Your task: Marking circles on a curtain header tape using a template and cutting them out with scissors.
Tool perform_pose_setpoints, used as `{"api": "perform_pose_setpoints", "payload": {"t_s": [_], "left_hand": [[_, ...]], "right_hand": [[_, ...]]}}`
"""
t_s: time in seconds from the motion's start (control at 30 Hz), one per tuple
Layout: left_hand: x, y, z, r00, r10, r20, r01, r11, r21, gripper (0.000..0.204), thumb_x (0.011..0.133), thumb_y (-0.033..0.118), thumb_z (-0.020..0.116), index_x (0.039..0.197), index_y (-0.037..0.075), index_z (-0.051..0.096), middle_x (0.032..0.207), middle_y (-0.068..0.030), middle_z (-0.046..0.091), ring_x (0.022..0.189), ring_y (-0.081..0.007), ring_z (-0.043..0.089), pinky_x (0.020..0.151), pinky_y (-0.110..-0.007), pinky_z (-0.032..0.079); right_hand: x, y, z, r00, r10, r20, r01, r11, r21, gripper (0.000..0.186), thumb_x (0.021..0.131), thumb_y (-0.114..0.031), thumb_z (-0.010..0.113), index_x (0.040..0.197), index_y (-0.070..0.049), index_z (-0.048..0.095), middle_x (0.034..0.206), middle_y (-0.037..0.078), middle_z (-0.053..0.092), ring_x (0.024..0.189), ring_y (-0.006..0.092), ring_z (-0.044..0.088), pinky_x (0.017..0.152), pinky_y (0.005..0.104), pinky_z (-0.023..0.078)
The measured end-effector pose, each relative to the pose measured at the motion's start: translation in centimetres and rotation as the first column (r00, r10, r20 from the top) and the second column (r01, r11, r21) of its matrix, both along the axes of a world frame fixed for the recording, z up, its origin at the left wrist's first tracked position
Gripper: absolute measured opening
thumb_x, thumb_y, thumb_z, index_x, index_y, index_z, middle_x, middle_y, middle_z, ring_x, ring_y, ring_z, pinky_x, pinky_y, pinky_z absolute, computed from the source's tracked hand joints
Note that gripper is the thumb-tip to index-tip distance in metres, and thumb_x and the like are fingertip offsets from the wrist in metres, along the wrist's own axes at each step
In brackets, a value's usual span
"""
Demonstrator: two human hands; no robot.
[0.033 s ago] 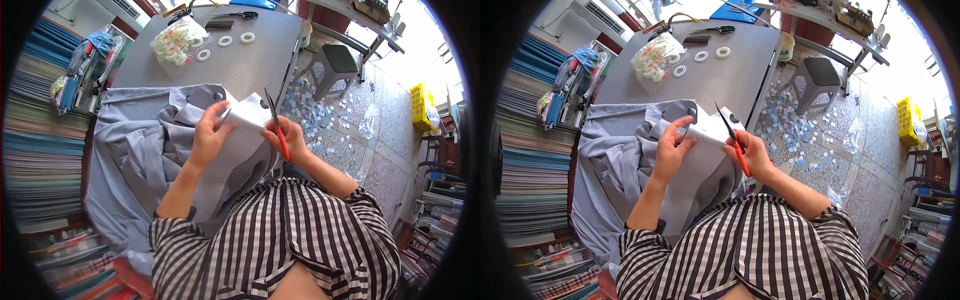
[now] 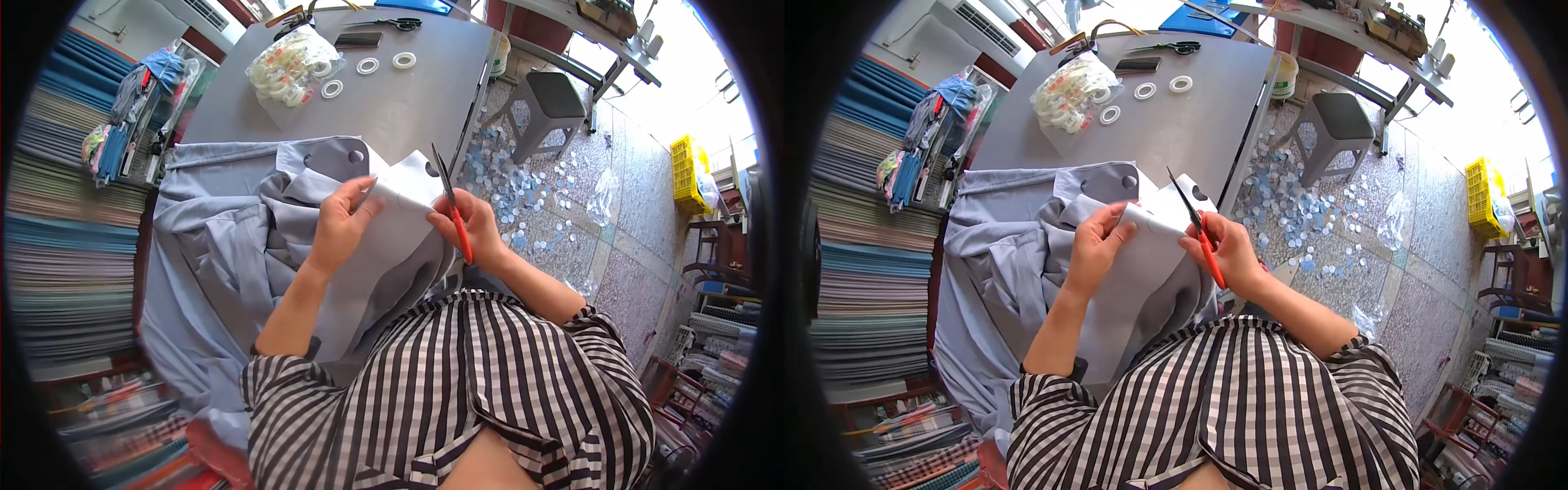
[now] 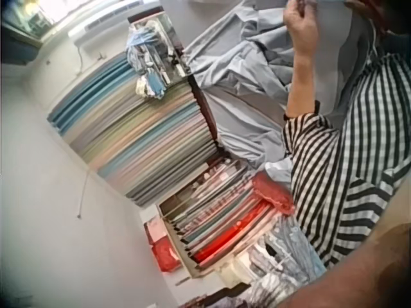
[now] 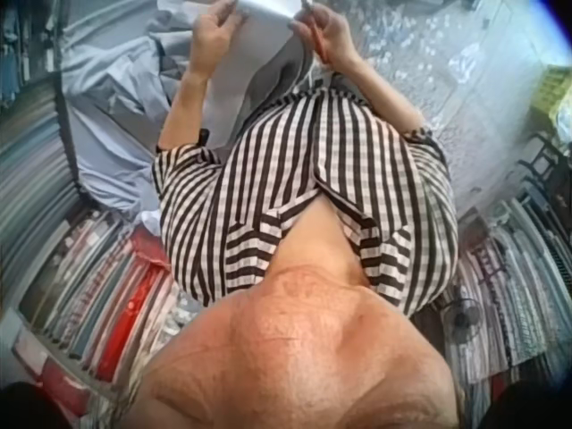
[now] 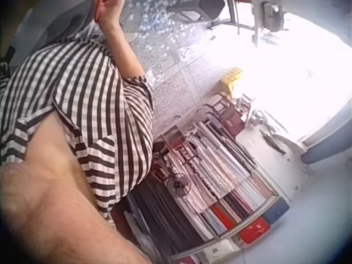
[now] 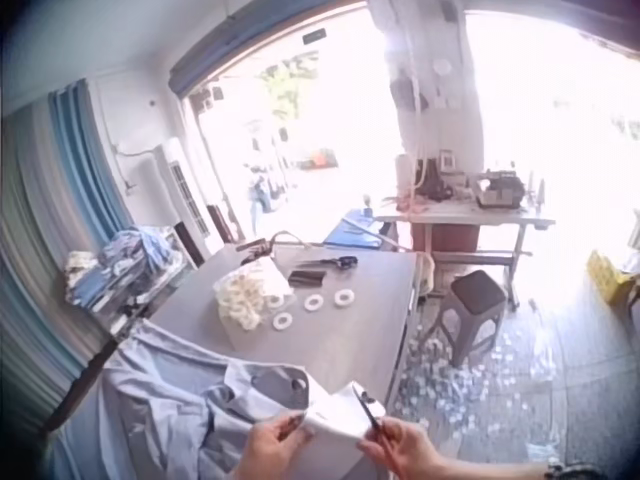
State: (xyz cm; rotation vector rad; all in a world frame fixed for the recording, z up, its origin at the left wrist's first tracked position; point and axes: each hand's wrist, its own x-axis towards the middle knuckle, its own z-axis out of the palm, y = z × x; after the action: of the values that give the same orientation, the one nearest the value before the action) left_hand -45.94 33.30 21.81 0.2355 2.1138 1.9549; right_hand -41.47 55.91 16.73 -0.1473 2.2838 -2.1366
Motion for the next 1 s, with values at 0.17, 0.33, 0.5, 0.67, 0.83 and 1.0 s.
{"api": "perform_pose_setpoints", "payload": {"t_s": [0.17,0.33,0.5,0.67,0.83,1.0], "left_hand": [[-0.4,0.2,0.1,0.998,-0.039,-0.054,0.032,0.991,-0.127,0.011,0.094,0.007,0.065,0.100,-0.002,0.067,0.079,-0.0008,0.067,0.074,-0.0050,0.057,0.065,-0.023,0.048],[-1.9,1.0,1.3,0.954,-0.223,-0.200,0.154,0.938,-0.312,0.006,0.093,0.006,0.067,0.094,0.000,0.068,0.075,0.0031,0.062,0.072,-0.0032,0.053,0.063,-0.022,0.044],[-3.1,1.3,1.1,0.934,-0.344,-0.100,0.293,0.894,-0.339,0.009,0.091,0.005,0.067,0.094,-0.003,0.067,0.076,0.0005,0.064,0.072,-0.0045,0.051,0.065,-0.024,0.045],[-3.4,2.5,0.4,0.894,-0.444,-0.061,0.383,0.828,-0.410,0.010,0.091,0.007,0.068,0.091,-0.003,0.067,0.075,0.0018,0.062,0.073,-0.0044,0.051,0.065,-0.023,0.044],[-3.4,3.6,0.9,0.878,-0.473,-0.068,0.395,0.799,-0.453,0.013,0.090,0.008,0.068,0.087,-0.004,0.063,0.069,-0.0002,0.053,0.069,-0.0060,0.045,0.062,-0.026,0.040],[-3.6,3.3,0.6,0.869,-0.493,-0.043,0.410,0.765,-0.496,0.018,0.089,0.010,0.070,0.083,-0.004,0.061,0.066,-0.0012,0.049,0.066,-0.0068,0.042,0.059,-0.028,0.037]], "right_hand": [[0.4,0.1,-0.3,0.988,0.111,0.104,-0.093,0.982,-0.167,0.022,0.089,-0.020,0.074,0.089,-0.002,0.062,0.071,-0.005,0.055,0.065,0.0031,0.047,0.058,0.0207,0.038],[1.2,2.1,-1.0,0.871,0.330,0.365,-0.284,0.943,-0.175,0.026,0.090,-0.028,0.073,0.086,-0.006,0.060,0.072,-0.005,0.055,0.066,0.0045,0.050,0.057,0.0217,0.039],[0.6,7.3,-1.6,0.741,0.507,0.439,-0.546,0.837,-0.046,0.053,0.086,-0.055,0.070,0.093,-0.003,0.064,0.078,0.003,0.060,0.075,0.0128,0.057,0.067,0.0285,0.045],[-0.9,9.0,1.0,0.606,0.606,0.516,-0.780,0.582,0.232,0.072,0.081,-0.071,0.066,0.105,-0.003,0.065,0.094,0.009,0.062,0.090,0.0210,0.059,0.078,0.0365,0.047],[-1.8,9.1,0.6,0.561,0.616,0.554,-0.825,0.476,0.305,0.076,0.079,-0.076,0.064,0.102,-0.004,0.063,0.093,0.009,0.059,0.088,0.0237,0.059,0.076,0.0380,0.046],[-1.9,8.9,0.4,0.561,0.658,0.503,-0.828,0.434,0.355,0.078,0.079,-0.079,0.060,0.099,-0.003,0.062,0.093,0.011,0.057,0.085,0.0258,0.057,0.073,0.0394,0.044]]}}
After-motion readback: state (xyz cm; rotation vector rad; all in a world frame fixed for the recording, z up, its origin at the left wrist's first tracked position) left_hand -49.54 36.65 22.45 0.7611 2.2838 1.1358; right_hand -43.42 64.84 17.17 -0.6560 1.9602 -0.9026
